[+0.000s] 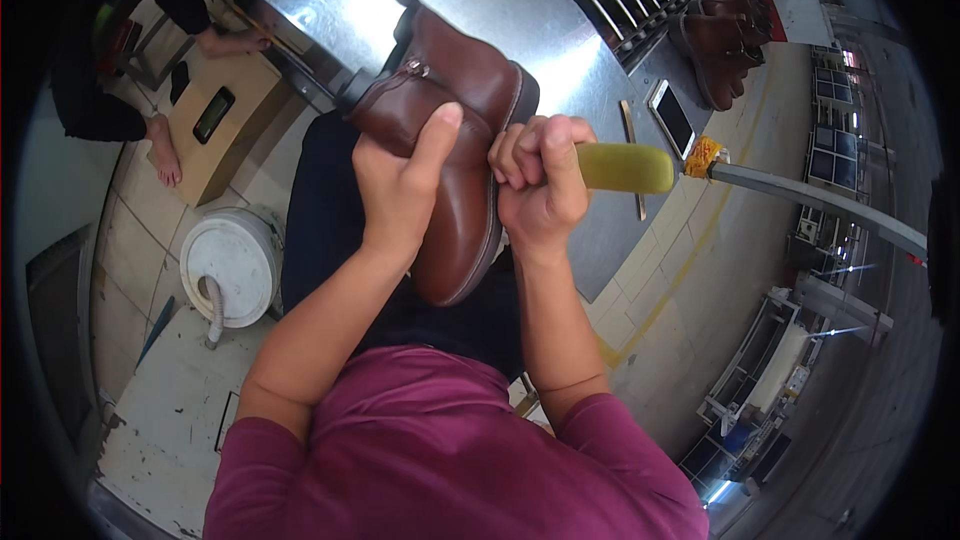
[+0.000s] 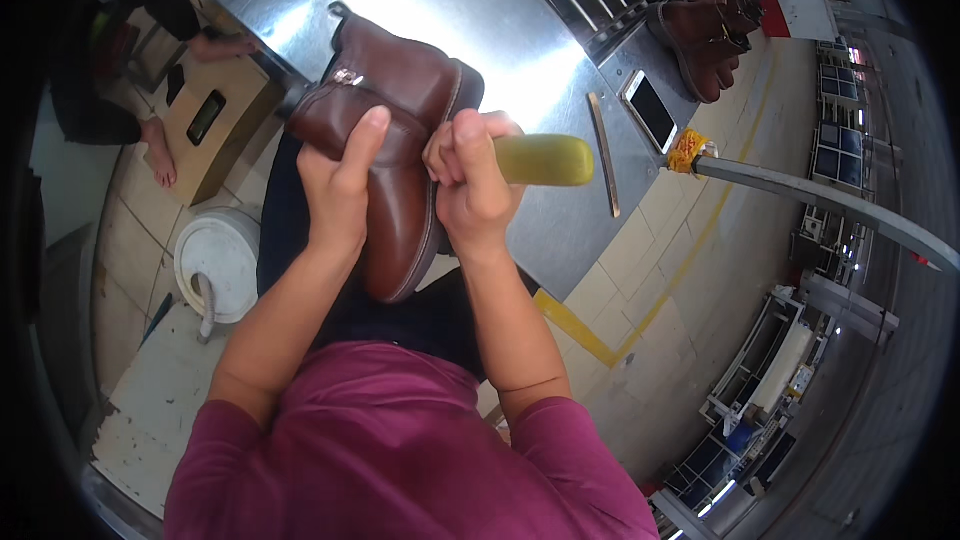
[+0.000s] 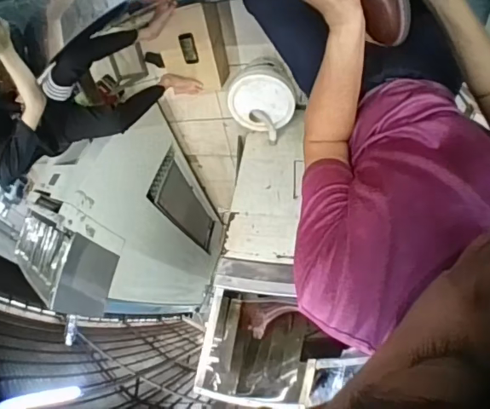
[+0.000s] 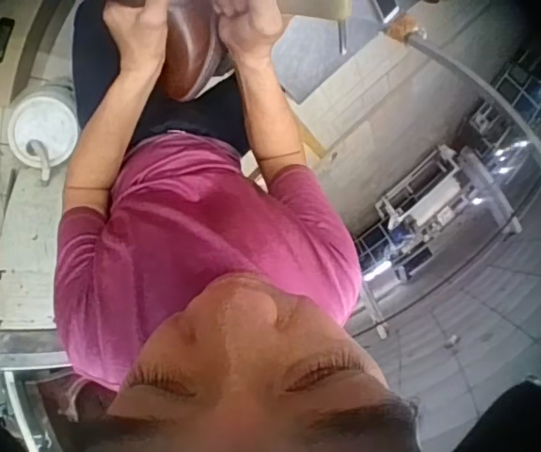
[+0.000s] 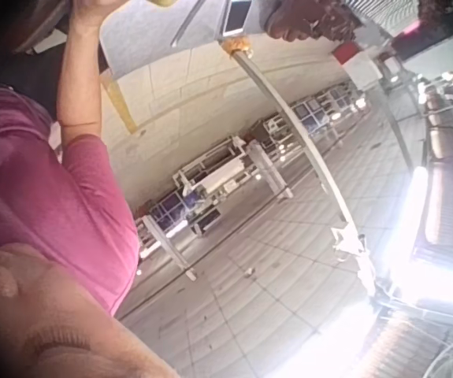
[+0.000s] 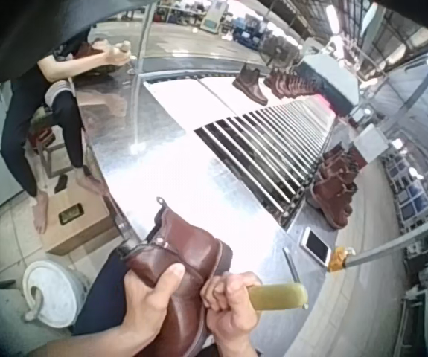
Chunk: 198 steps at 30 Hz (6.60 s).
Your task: The worker is polishing and finishing leather boots on a factory production line.
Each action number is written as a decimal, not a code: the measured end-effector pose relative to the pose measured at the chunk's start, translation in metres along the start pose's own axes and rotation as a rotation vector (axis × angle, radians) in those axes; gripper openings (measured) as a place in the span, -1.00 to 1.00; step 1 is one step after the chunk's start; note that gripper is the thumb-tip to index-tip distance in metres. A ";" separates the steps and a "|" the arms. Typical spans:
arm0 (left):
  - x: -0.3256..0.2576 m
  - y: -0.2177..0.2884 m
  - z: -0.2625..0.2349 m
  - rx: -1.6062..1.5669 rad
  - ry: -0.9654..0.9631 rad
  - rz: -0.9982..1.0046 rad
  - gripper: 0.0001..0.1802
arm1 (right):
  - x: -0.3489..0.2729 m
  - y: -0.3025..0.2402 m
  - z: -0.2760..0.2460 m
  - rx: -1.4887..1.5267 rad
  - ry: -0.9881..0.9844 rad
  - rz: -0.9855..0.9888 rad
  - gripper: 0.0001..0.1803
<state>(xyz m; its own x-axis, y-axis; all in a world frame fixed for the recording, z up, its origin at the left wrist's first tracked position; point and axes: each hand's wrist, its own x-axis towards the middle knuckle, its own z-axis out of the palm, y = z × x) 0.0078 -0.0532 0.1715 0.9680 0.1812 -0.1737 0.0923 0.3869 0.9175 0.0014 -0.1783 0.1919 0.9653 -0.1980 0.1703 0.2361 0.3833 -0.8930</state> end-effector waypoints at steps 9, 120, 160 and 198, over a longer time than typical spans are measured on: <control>-0.005 -0.002 0.007 0.109 -0.053 0.185 -0.69 | -0.109 -0.027 0.008 0.080 -0.089 0.008 -0.72; 0.108 -0.072 0.076 0.657 -0.438 0.535 -0.50 | 0.106 -0.122 -0.112 -1.412 0.197 -0.457 -0.46; 0.128 -0.079 0.057 0.586 -0.561 0.421 -0.19 | 0.222 -0.169 -0.369 -1.047 0.380 0.036 -0.55; 0.124 -0.067 0.084 0.619 -0.444 0.310 -0.20 | 0.523 -0.223 -0.449 -2.222 0.224 0.489 0.08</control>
<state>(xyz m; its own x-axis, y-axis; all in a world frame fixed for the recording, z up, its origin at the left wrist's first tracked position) 0.1415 -0.1322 0.1182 0.9610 -0.2266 0.1584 -0.2078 -0.2137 0.9545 0.4040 -0.7722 0.2930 0.8309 -0.5559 -0.0227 -0.5374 -0.8125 0.2260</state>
